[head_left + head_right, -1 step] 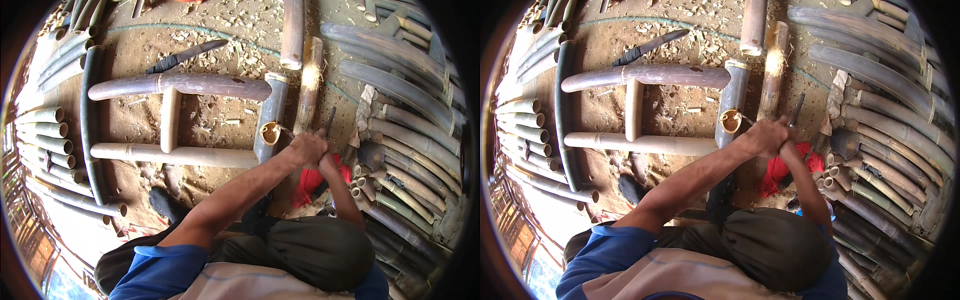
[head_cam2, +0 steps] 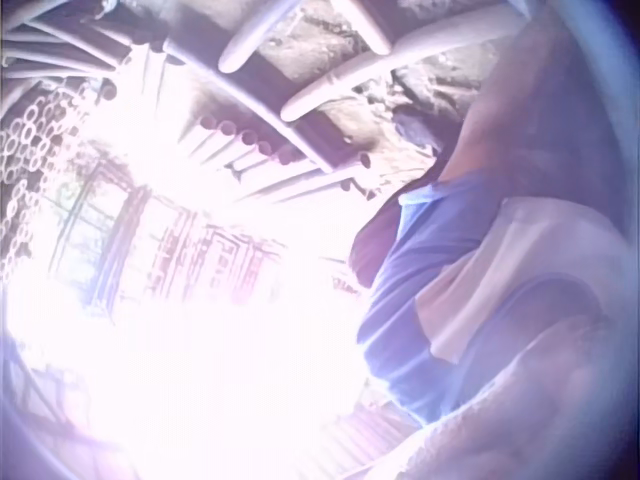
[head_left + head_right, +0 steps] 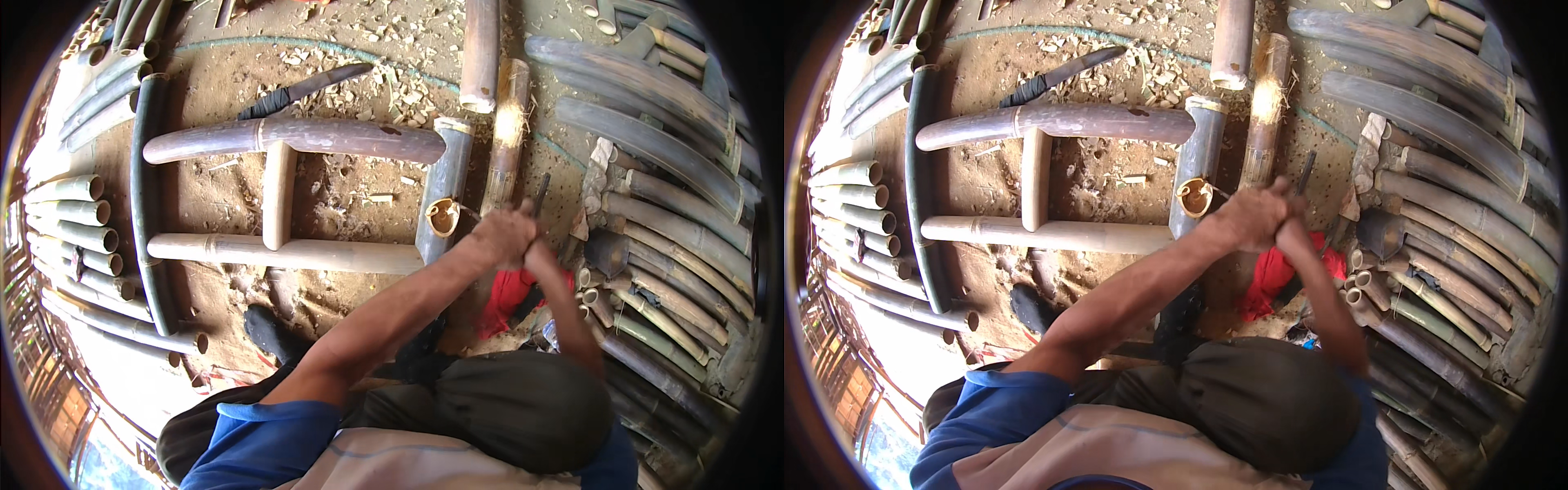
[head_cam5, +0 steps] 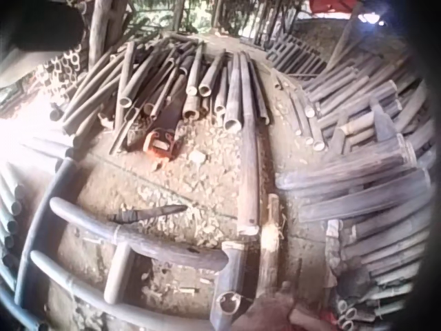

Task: The person uses a knife and a wooden mallet to carve a joint in a bamboo pole and fits pieces of a frame together by hand.

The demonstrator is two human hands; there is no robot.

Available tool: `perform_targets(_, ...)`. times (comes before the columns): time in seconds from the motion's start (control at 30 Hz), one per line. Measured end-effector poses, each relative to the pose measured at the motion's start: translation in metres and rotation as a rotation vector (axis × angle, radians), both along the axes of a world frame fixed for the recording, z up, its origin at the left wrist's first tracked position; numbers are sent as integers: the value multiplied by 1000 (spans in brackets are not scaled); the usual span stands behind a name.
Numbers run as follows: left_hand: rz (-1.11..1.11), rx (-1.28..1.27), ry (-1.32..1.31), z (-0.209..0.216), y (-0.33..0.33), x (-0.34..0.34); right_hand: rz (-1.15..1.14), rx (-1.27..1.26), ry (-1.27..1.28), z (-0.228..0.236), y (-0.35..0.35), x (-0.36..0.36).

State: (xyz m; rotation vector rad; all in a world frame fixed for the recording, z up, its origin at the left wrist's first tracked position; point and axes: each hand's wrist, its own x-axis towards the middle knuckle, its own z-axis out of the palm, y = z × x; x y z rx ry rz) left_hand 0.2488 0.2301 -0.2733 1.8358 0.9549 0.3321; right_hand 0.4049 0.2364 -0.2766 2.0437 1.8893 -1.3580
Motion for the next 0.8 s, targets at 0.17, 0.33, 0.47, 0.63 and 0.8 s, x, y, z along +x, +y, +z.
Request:
perform_targets(0.17, 550, 3, -265, 18, 2, -30, 695, 206, -249, 52, 56, -56)
perform_targets(0.33, 1162, 204, -552, -3, -5, -44, 1230, 513, -175, 32, 92, -126)
perform_targets(0.47, 1103, 218, -363, 7, -16, -30, 1233, 374, -195, 53, 86, -114)
perform_targets(0.63, 789, 6, -197, 23, -39, 10, 1079, 182, -23, 36, 61, -22)
perform_targets(0.8, 593, -98, -76, 20, -37, 5, 918, 152, 9, -13, 35, 26)
